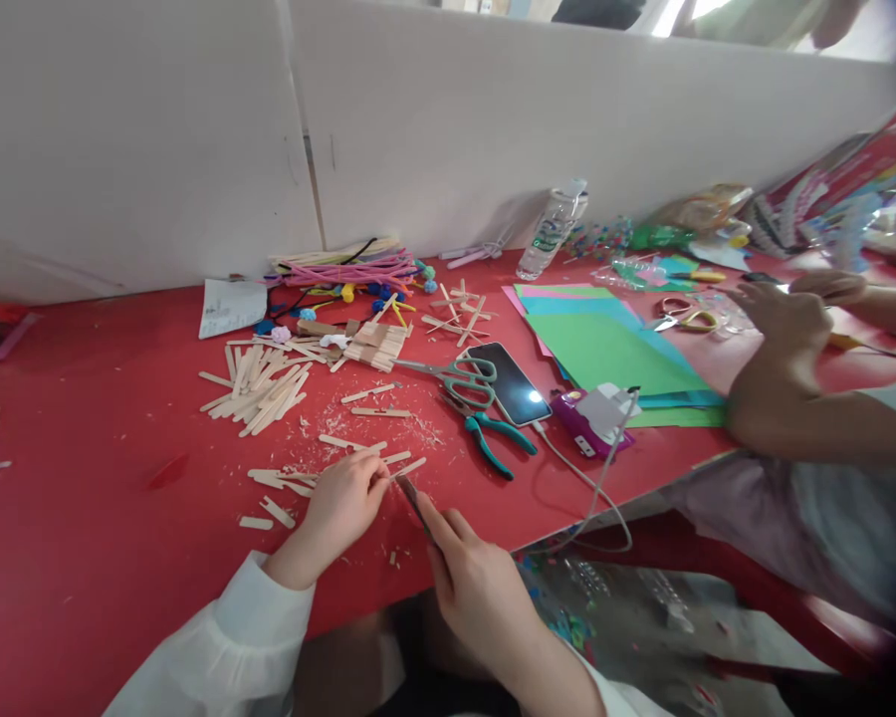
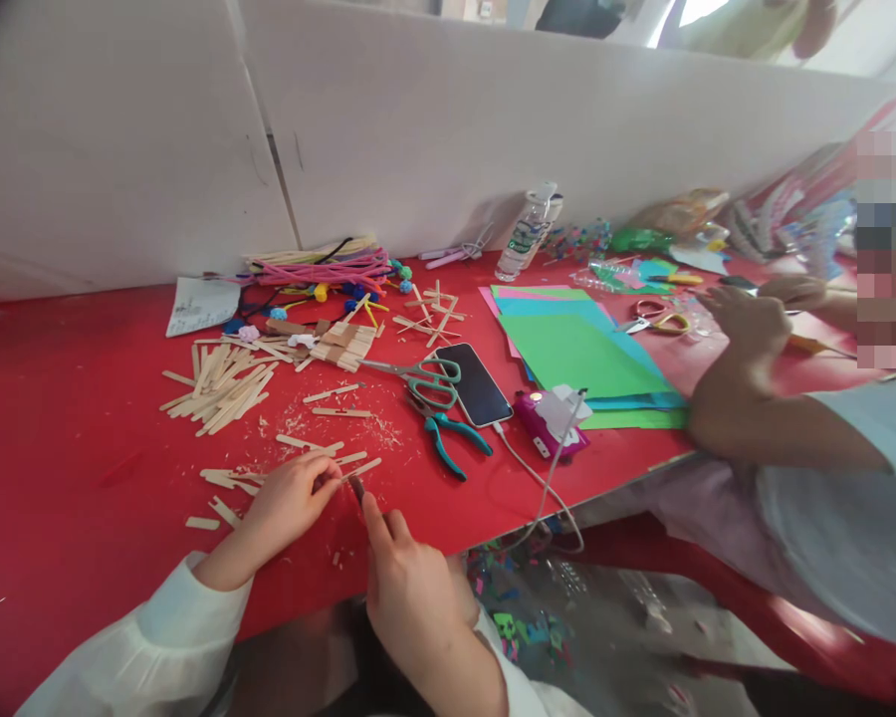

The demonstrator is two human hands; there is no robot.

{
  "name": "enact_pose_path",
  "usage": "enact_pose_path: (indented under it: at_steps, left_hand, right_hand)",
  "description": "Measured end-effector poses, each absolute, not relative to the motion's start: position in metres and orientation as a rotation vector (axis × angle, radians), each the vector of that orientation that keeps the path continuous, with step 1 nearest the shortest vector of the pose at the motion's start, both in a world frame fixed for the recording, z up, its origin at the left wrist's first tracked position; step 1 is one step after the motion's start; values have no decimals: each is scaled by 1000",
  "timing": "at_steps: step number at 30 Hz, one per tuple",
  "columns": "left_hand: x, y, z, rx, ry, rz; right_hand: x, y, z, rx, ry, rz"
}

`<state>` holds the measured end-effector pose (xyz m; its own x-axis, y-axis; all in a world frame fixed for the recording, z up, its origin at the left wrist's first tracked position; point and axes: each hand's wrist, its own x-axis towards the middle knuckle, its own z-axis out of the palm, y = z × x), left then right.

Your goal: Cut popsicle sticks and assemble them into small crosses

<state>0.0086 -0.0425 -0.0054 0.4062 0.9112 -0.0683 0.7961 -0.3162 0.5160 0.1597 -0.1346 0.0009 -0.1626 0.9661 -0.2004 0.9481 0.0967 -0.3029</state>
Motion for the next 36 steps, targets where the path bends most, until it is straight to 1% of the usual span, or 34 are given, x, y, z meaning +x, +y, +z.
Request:
enact_pose_path:
  at_steps: [5,7,9,12,19,23,31,33,36]
  left_hand:
    - [9,-42,-5,2201,1457,303]
    - [9,-42,-5,2212,1454,309]
    - [8,-43,-6,2218,1456,309]
    - [8,-43,-7,2213,1448,327]
    - [8,-44,-5,2198,1445,338]
    - [7,-43,-6,2197,1450,333]
    - [8,-43,-6,2203,1455,316]
    - [9,-43,-5,2202,1456,315]
    - [9,-43,-5,2210,1445,333]
  right_hand:
    - [150,-134,12,-2023,-2653,180]
    - [149,-134,15,-2008,-2698,84]
    - [151,-135,15,-1993,-2688,57]
    - [158,-136,9,-1954,-2597,171]
    - [173,-131,3,-1896,-2086,728]
    - [172,-130,2,-1784,-1904,899]
    - [173,-129,-4,-1698,-1789,1008]
    - [172,-129,-4,-1734,-1845,971]
    - [168,-132,-4,-1882,-2052,792]
